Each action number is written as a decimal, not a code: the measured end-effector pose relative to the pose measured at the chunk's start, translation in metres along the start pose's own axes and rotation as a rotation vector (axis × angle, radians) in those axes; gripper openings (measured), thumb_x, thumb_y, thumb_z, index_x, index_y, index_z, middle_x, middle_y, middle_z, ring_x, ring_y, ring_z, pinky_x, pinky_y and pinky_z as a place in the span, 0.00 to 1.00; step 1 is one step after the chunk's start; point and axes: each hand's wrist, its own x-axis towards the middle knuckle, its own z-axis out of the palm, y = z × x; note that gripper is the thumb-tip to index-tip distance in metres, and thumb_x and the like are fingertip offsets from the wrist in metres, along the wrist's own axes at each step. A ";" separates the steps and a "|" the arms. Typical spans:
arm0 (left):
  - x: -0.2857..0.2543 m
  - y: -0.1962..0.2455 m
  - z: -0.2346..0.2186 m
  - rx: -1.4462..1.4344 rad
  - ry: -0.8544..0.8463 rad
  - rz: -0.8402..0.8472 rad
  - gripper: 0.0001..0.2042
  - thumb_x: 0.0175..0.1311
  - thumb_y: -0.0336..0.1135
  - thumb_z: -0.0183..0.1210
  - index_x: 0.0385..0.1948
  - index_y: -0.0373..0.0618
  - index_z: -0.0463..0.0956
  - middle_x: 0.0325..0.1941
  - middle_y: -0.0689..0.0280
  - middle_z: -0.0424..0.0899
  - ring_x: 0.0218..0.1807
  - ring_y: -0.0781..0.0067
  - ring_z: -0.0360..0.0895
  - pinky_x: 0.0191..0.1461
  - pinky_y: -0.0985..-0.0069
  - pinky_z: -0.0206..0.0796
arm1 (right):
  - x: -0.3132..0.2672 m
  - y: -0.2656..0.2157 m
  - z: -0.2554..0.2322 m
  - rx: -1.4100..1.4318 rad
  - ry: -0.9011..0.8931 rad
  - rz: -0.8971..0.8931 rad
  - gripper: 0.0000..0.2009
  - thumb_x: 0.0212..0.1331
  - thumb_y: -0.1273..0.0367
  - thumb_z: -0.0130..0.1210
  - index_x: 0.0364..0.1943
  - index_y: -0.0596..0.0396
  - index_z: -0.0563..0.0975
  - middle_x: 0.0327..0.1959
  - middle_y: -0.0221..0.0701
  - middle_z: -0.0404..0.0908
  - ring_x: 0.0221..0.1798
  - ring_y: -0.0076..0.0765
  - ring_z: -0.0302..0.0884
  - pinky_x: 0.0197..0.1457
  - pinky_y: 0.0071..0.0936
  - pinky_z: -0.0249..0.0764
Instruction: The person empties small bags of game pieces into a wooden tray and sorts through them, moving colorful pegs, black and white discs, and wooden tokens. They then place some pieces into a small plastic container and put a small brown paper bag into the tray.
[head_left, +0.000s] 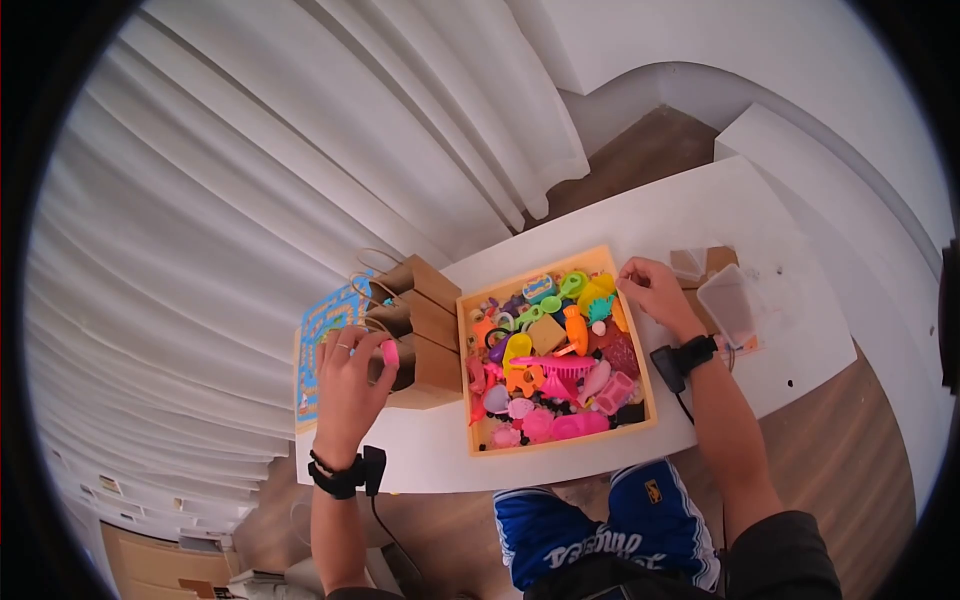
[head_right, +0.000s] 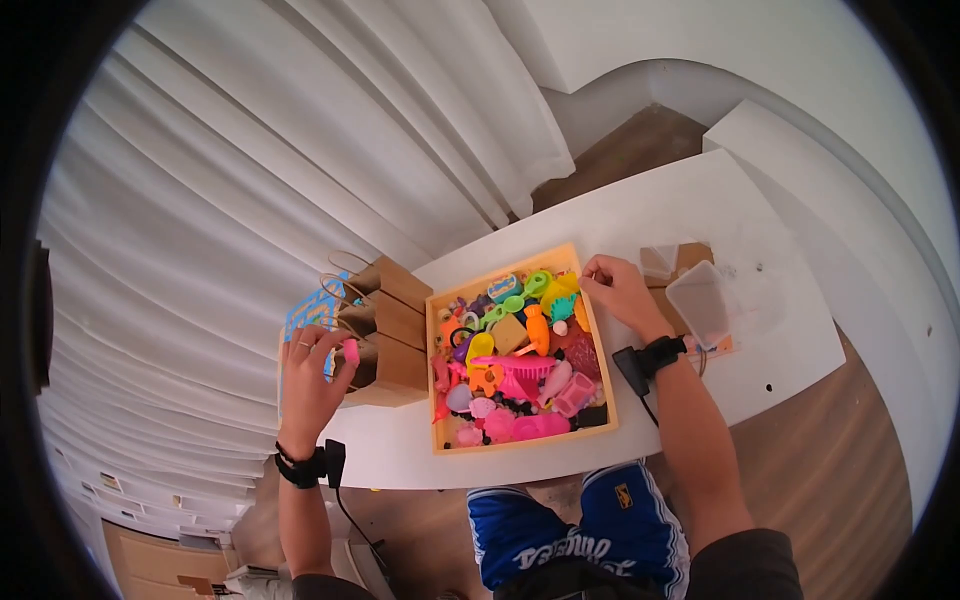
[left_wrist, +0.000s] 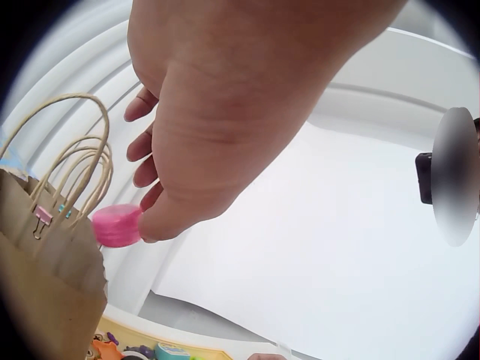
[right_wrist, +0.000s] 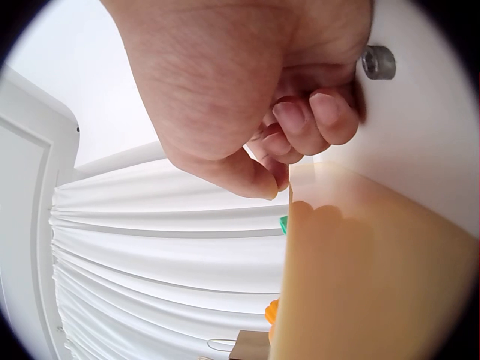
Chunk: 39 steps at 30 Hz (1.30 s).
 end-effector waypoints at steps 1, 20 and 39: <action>0.000 0.002 0.001 0.000 0.003 0.001 0.16 0.52 0.27 0.71 0.44 0.47 0.84 0.43 0.61 0.80 0.51 0.54 0.76 0.57 0.59 0.65 | 0.000 -0.001 0.000 -0.001 -0.003 0.016 0.07 0.64 0.70 0.62 0.36 0.60 0.80 0.25 0.22 0.75 0.30 0.17 0.69 0.35 0.21 0.67; -0.064 0.028 0.137 -1.405 -0.314 -0.164 0.11 0.71 0.27 0.61 0.26 0.36 0.73 0.22 0.76 0.65 0.27 0.90 0.58 0.28 0.80 0.48 | -0.005 -0.012 -0.001 0.103 -0.023 0.120 0.05 0.68 0.69 0.61 0.35 0.54 0.78 0.22 0.17 0.71 0.20 0.11 0.61 0.22 0.17 0.55; -0.071 0.003 0.187 -1.744 -0.118 0.160 0.10 0.67 0.28 0.59 0.27 0.32 0.72 0.24 0.59 0.76 0.28 0.72 0.73 0.35 0.73 0.64 | -0.049 -0.140 0.064 -0.470 -0.092 -0.152 0.02 0.64 0.76 0.61 0.37 0.56 0.79 0.32 0.24 0.79 0.37 0.20 0.74 0.42 0.21 0.71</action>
